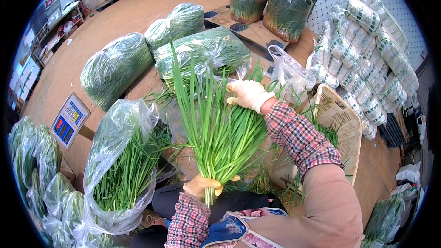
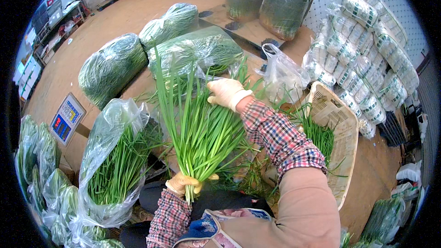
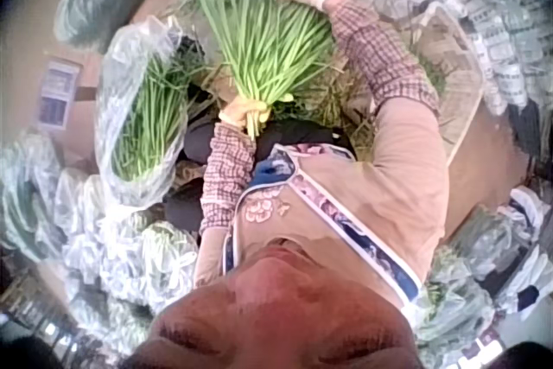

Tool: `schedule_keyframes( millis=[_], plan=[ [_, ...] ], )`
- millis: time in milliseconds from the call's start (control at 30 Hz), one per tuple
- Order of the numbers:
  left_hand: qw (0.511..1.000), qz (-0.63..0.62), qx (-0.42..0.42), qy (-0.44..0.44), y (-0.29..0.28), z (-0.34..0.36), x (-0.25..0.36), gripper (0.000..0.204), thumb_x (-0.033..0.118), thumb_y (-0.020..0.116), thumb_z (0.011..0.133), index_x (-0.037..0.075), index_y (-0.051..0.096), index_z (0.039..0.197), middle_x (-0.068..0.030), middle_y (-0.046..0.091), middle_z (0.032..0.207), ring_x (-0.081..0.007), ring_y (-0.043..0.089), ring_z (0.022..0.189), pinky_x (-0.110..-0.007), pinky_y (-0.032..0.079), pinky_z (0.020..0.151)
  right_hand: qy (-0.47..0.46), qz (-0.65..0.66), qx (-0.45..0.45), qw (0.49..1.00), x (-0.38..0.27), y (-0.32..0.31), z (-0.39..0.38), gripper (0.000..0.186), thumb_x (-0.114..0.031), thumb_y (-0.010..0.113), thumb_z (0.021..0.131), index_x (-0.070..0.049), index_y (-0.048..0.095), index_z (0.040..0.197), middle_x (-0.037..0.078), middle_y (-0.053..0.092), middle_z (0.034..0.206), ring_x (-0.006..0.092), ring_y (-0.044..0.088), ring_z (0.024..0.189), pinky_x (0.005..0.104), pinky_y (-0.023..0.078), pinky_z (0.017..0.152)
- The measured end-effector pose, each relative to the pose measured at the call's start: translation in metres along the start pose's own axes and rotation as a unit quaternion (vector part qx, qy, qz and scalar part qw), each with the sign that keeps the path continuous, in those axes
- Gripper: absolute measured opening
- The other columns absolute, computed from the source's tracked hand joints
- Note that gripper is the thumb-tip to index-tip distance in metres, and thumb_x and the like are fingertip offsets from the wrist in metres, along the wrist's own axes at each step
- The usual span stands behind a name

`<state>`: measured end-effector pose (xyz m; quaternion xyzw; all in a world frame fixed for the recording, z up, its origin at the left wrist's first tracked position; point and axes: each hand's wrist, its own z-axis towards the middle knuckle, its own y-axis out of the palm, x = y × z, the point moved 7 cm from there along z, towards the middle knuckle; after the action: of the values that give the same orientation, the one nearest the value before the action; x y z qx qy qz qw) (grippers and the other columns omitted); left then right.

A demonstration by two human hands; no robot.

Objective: The person bundles bunches of green onions, weighs them on a scale, and places them into plastic bags.

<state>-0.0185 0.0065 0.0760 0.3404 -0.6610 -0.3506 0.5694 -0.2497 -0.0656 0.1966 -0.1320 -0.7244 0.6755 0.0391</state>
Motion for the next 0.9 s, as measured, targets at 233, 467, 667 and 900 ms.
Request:
schedule_keyframes(
  millis=[233,467,667,900],
  plan=[
    [1.0,-0.003,0.001,-0.015,0.0,-0.001,-0.002,0.067,0.006,0.068,0.07,-0.005,0.037,0.128,-0.0308,0.054,0.113,-0.016,0.059,0.056,-0.023,0.049,0.05,0.03,0.084,-0.072,0.993,0.003,0.017,0.007,0.062,-0.029,0.063,0.076,-0.012,0.042,0.132,0.017,0.058,0.114,0.0303,0.057,0.103,0.0373,0.044,0.088],
    [1.0,0.009,-0.004,-0.011,0.002,0.0,0.0,0.066,0.007,0.069,0.07,-0.005,0.038,0.127,-0.0308,0.054,0.112,-0.0152,0.059,0.056,-0.022,0.049,0.05,0.055,0.291,-0.158,0.942,0.002,0.041,0.014,0.051,-0.019,0.056,0.075,-0.011,0.049,0.126,0.008,0.067,0.084,0.0183,0.062,0.086,0.0297,0.045,0.079],
    [1.0,0.019,0.014,-0.004,-0.003,0.0,0.001,0.064,0.009,0.07,0.069,-0.006,0.041,0.125,-0.0317,0.055,0.109,-0.0151,0.058,0.052,-0.022,0.048,0.047,0.028,0.225,-0.135,0.965,0.002,0.039,0.015,0.028,-0.018,0.054,0.078,-0.01,0.061,0.103,0.006,0.067,0.079,0.0188,0.063,0.079,0.0323,0.047,0.074],
    [1.0,0.006,-0.005,-0.013,-0.002,0.002,-0.003,0.065,0.009,0.07,0.07,-0.006,0.039,0.126,-0.0322,0.055,0.11,-0.0141,0.058,0.054,-0.02,0.048,0.047,0.078,0.04,0.08,0.993,0.033,0.012,0.013,0.018,-0.02,0.054,0.08,-0.011,0.063,0.093,0.015,0.064,0.089,0.0321,0.061,0.086,0.0411,0.048,0.075]
  ],
)
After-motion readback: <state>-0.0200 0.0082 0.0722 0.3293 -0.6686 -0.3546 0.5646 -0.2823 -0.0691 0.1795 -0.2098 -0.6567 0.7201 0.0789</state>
